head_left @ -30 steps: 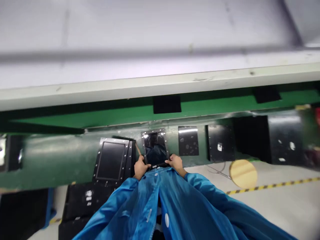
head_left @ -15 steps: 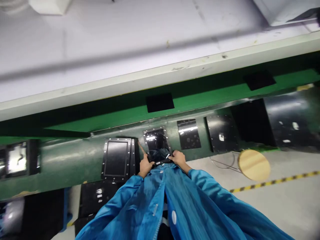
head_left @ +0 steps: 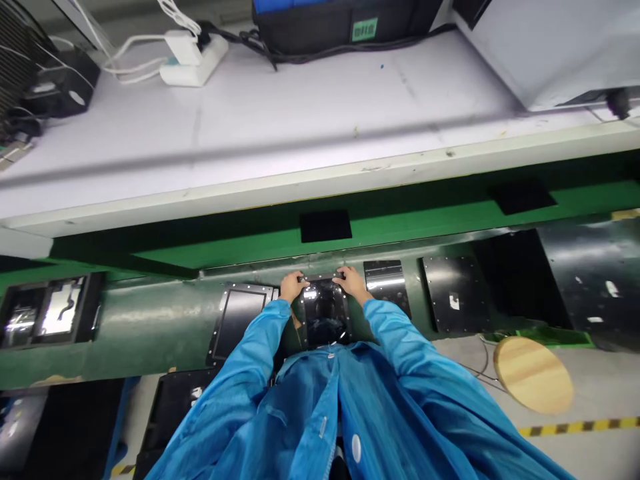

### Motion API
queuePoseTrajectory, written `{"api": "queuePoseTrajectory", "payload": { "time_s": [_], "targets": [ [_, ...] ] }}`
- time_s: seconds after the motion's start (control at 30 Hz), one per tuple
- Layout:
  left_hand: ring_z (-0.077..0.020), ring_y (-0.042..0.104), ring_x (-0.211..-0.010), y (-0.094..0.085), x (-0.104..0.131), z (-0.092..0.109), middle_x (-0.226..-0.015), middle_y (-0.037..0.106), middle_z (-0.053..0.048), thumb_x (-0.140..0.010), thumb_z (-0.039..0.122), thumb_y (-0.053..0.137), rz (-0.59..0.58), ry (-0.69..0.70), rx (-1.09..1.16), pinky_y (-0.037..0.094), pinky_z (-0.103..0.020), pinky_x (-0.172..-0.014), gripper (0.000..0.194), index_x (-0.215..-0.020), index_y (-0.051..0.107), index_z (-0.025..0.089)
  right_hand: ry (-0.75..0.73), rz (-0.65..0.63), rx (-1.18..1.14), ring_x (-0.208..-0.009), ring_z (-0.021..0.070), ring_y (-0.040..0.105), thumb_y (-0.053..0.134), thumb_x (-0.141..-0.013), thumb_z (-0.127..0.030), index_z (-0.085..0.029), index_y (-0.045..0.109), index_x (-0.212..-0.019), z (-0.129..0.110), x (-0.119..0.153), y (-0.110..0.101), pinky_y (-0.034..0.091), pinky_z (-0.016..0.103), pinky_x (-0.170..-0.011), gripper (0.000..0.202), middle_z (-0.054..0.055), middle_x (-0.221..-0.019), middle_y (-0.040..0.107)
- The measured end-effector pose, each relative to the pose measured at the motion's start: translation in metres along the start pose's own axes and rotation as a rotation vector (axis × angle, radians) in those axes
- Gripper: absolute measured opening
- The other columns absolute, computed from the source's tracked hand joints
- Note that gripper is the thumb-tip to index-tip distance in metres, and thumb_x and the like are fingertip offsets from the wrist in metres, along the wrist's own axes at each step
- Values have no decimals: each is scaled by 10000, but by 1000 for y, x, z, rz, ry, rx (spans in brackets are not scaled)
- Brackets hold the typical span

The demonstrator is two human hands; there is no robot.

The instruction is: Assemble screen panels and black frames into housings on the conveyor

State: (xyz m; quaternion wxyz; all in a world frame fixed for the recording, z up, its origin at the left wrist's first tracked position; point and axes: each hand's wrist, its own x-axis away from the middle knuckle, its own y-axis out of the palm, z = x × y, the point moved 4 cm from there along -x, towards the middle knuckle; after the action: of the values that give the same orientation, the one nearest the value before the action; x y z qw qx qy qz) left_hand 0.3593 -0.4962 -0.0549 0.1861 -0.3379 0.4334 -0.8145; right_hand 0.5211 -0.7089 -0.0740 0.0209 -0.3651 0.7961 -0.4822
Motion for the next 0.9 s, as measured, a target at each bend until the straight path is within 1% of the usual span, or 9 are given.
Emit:
{"api": "queuePoseTrajectory", "payload": {
  "time_s": [0.2, 0.3, 0.43, 0.5, 0.57, 0.67, 0.73, 0.8, 0.9],
  "targets": [
    [-212, 738, -1061, -5, -28, -4, -997, 818, -20, -717, 361, 999, -152, -40, 26, 503, -259, -911, 335, -969, 819, 235, -66, -104, -6, -992, 221, 694, 791, -970, -410, -216, 712, -1277, 11, -10, 1, 439, 277, -851, 372, 60, -1033, 761],
    [-245, 737, -1058, -12, -30, 3, -1023, 818, -50, -705, 326, 1006, -129, -43, 16, 515, -299, -919, 307, -924, 822, 215, -99, -127, -4, -1020, 242, 713, 746, -990, -415, -224, 719, -1253, 13, -12, 2, 444, 284, -856, 326, 68, -1028, 787],
    [-319, 725, -1095, -17, -15, 27, -1081, 807, -139, -744, 293, 986, -46, -51, 31, 529, -369, -951, 328, -1000, 842, 146, -133, -62, 48, -1070, 271, 738, 665, -1034, -410, -213, 730, -1217, 14, -15, 2, 476, 313, -893, 277, 121, -1162, 804],
    [-325, 716, -1124, -19, -1, 37, -1116, 791, -165, -806, 287, 943, 1, -68, 51, 531, -382, -985, 303, -1048, 843, 136, -123, -14, 71, -1015, 280, 751, 630, -1048, -432, -210, 723, -1254, 12, -18, 1, 491, 338, -890, 317, 133, -1143, 810],
    [-326, 687, -1210, -21, 19, 37, -1246, 753, -185, -893, 330, 872, 76, -65, 64, 520, -409, -1061, 294, -1130, 833, 161, -105, 28, 86, -961, 287, 755, 607, -1051, -478, -212, 706, -1316, 8, -21, 2, 500, 358, -876, 388, 137, -1098, 810],
    [-403, 471, -1513, -27, 69, 11, -1607, 532, -230, -952, 488, 787, 320, -73, -20, 398, -552, -1241, 570, -1443, 709, 208, -53, 119, 72, -975, 306, 747, 556, -1050, -496, -180, 658, -1418, 5, -10, 7, 501, 376, -861, 496, 155, -1072, 797],
    [-492, 259, -1629, -27, 112, -22, -1744, 324, -282, -890, 583, 823, 428, -212, -121, 280, -681, -1284, 909, -1642, 514, 176, -15, 208, 21, -997, 320, 734, 524, -1033, -467, -135, 644, -1430, 7, 9, 11, 499, 388, -858, 532, 173, -1072, 789],
    [-541, 155, -1653, -22, 148, -56, -1777, 215, -322, -831, 622, 859, 402, -365, -191, 203, -755, -1280, 1140, -1727, 353, 133, 7, 266, -68, -980, 323, 725, 512, -1003, -467, -120, 672, -1375, 9, 35, 18, 503, 397, -857, 533, 173, -1049, 789],
    [-515, 175, -1662, -10, 176, -82, -1782, 222, -313, -921, 594, 768, 331, -392, -213, 192, -724, -1301, 1068, -1750, 290, 121, -21, 205, -234, -937, 302, 725, 539, -954, -515, -171, 742, -1217, 0, 68, 42, 528, 399, -880, 478, 141, -999, 798]
  ]
}}
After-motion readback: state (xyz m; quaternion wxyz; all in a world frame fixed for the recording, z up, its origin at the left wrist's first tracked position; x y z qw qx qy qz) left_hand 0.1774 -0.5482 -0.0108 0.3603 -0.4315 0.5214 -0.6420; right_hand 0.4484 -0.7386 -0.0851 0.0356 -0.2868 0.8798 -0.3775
